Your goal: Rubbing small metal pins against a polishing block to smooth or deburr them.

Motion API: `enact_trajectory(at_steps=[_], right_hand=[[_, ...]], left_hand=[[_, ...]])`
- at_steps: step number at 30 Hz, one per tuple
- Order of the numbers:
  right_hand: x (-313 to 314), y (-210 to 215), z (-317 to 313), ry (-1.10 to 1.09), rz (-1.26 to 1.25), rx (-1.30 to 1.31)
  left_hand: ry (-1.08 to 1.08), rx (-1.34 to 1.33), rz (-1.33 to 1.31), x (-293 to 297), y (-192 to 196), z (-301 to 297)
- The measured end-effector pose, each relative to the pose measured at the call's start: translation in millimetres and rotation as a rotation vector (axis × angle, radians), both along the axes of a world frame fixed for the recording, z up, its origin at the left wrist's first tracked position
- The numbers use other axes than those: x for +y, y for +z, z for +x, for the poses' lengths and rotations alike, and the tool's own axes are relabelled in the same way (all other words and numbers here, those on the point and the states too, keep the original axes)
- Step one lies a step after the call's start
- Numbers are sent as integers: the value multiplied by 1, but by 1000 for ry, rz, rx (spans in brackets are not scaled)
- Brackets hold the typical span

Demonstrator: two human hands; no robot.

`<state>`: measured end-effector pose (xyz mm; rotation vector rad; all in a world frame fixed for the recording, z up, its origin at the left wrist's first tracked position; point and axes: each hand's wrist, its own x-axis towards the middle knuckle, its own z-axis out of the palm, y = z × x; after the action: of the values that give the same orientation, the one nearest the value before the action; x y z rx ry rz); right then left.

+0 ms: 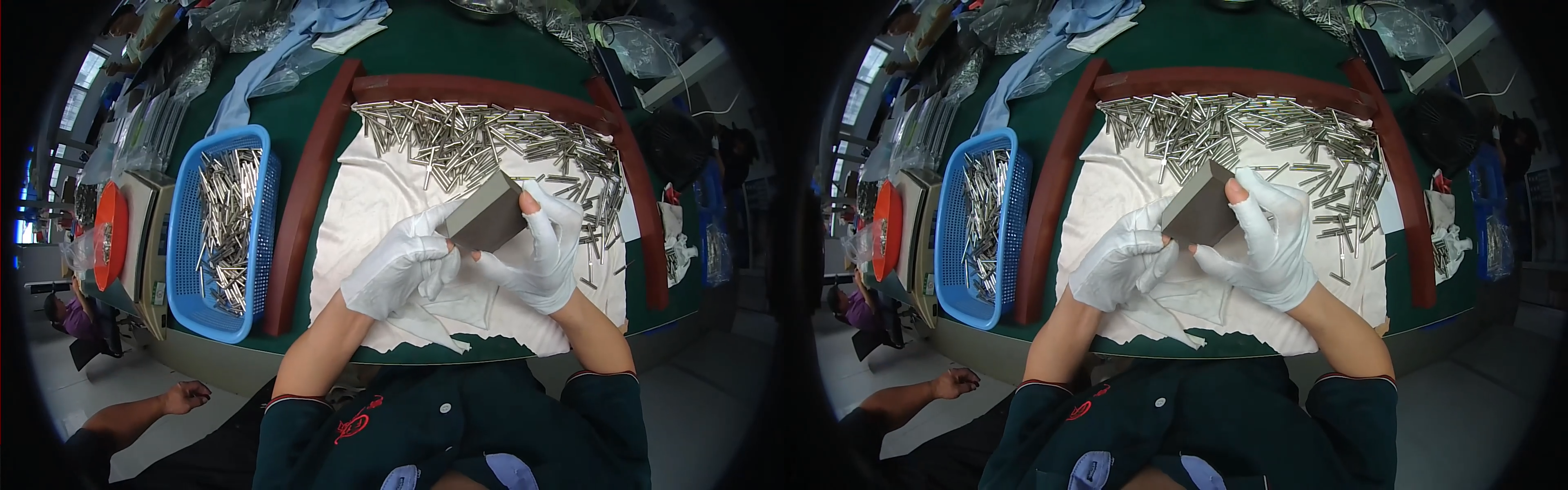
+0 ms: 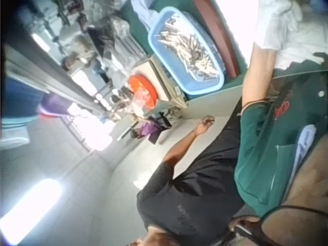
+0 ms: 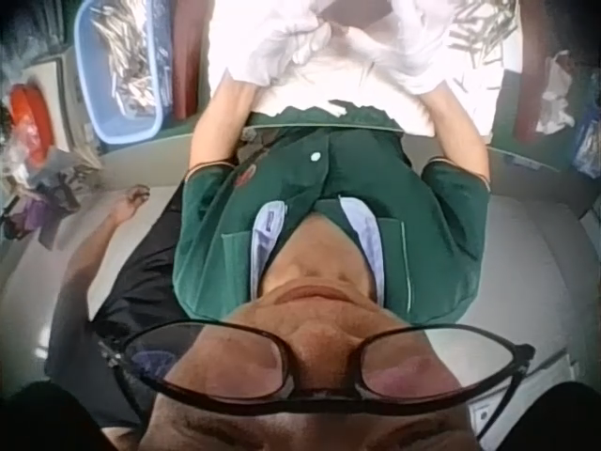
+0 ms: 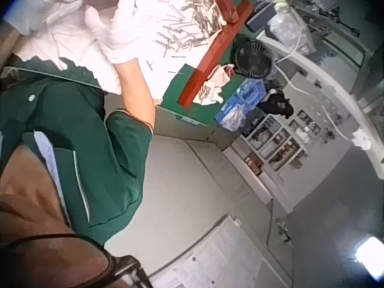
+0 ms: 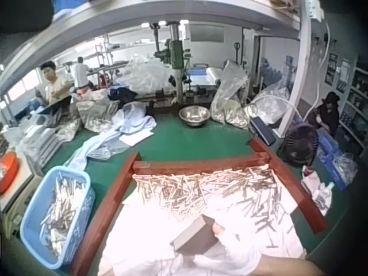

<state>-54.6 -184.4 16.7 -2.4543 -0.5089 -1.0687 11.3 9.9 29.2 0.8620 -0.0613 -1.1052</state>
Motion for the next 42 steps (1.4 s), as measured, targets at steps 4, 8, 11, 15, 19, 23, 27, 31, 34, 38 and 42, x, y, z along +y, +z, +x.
enact_trajectory(at_steps=[4, 8, 11, 15, 19, 23, 27, 31, 34, 38, 42], right_hand=[[8, 10, 11, 96, 54, 2], [1, 0, 6, 4, 18, -44], [10, -5, 11, 37, 65, 0], [-1, -1, 6, 8, 1, -18], [10, 11, 16, 92, 93, -38], [2, 6, 11, 87, 54, -22], [10, 8, 21, 128, 71, -48], [2, 3, 14, 108, 76, -34], [7, 11, 18, 121, 72, -29], [5, 10, 19, 141, 72, -56], [9, 7, 14, 86, 66, -13]], left_hand=[[-43, -40, 212, -3, -4, -1], [14, 0, -50, 2, -1, 4], [13, -9, 25, 0, 2, 2], [72, 110, 26, 2, 3, 1], [-48, 0, 183, -1, -6, 2], [104, 36, 87, 0, 5, 2], [30, 2, 137, -2, -2, 2], [48, -39, 11, 7, -10, 8], [2, -54, 12, 1, -4, 5], [160, 113, 126, -3, 7, 3], [-17, -44, 49, 2, -3, 3]])
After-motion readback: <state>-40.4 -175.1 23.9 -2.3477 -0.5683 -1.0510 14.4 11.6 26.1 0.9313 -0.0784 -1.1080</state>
